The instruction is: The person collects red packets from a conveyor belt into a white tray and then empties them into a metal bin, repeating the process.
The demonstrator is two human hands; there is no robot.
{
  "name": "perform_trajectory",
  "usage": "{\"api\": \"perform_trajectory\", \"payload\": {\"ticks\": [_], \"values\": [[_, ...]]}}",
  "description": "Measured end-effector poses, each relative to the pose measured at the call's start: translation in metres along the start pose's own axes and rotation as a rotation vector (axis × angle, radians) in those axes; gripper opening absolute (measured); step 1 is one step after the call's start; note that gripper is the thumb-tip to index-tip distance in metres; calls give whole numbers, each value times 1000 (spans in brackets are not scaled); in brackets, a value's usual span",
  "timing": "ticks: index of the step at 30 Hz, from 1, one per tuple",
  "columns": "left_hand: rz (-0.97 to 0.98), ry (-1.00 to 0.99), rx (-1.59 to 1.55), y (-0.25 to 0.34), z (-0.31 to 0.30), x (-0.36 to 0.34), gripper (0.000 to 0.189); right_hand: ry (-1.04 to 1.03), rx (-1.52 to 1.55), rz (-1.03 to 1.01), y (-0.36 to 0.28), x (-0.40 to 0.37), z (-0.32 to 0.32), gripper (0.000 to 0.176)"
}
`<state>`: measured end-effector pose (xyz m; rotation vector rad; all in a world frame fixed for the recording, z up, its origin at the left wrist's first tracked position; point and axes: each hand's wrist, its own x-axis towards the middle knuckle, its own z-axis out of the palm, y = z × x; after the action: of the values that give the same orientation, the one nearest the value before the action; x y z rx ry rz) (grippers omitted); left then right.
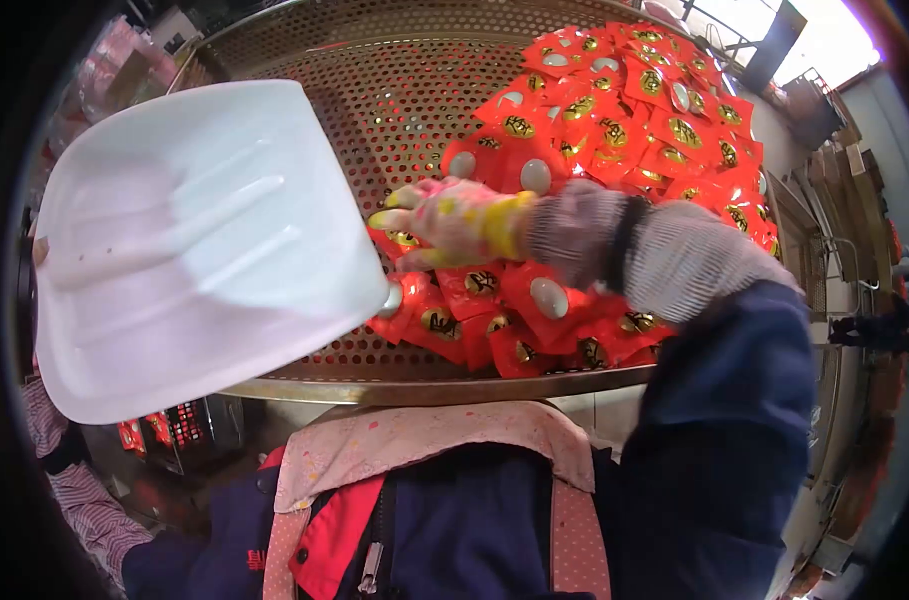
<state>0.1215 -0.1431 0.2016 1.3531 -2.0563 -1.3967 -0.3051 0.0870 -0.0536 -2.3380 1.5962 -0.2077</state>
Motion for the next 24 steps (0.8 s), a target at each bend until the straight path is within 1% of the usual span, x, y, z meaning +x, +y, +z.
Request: {"api": "perform_trajectory", "payload": {"ticks": [1,2,3,4,5,6,7,8,9,10,11,12,13,14,15,16,17,18,20,21,22,23,24], "values": [[-40,2,-45,1,2,4,54,8,25,26,4,14,20,49],[-85,-7,-87,0,4,13,54,-102,159,13,11,20,39,50],[-90,-25,-89,-8,5,16,54,-80,51,-60,10,15,46,49],[-41,92,-89,-21,5,13,54,-58,-57,-133,3,7,50,48],[9,210,-89,-29,6,16,54,-66,-48,-117,0,-5,50,48],[5,199,-92,-24,15,19,54,-205,-5,-155,-7,-20,40,47],[-226,405,-451,-13,30,20,55,-342,40,-192,-12,-34,35,47],[-150,366,-463,-33,34,18,55,-345,57,-222,-18,-47,37,50],[-73,326,-478,-54,39,16,55,-300,82,-223,-15,-54,34,53],[115,167,-302,-99,40,15,55,-254,106,-223,-12,-57,29,56],[324,33,-157,-143,42,15,54,-260,97,-205,-7,-63,19,56],[356,124,-151,-162,43,20,51,-120,58,-116,-6,-67,2,61],[374,166,-152,-166,45,25,50,19,17,-28,-3,-74,-8,66],[390,207,-152,-171,47,30,49,-131,-117,37,1,-93,-13,76],[158,225,-420,-170,50,35,47,-234,-207,-11,1,-114,-9,80],[41,215,-554,-169,54,40,47,-338,-300,-56,-5,-129,-1,84],[-77,220,-691,-168,59,44,46,-251,-259,-8,-8,-134,13,80],[-111,237,-734,-166,68,45,46,-256,-265,6,-6,-130,21,80],[-168,266,-771,-165,76,41,49,-92,-125,140,-6,-115,34,73],[-188,272,-771,-166,79,39,50,-164,-152,163,-14,-112,27,62],[-193,278,-780,-171,80,33,50,-173,-156,156,-15,-112,16,62],[-148,199,-773,-176,83,28,51,-290,-101,165,-12,-111,3,58],[-141,168,-803,-176,85,26,51,-408,-46,175,-8,-109,-9,54]]}}
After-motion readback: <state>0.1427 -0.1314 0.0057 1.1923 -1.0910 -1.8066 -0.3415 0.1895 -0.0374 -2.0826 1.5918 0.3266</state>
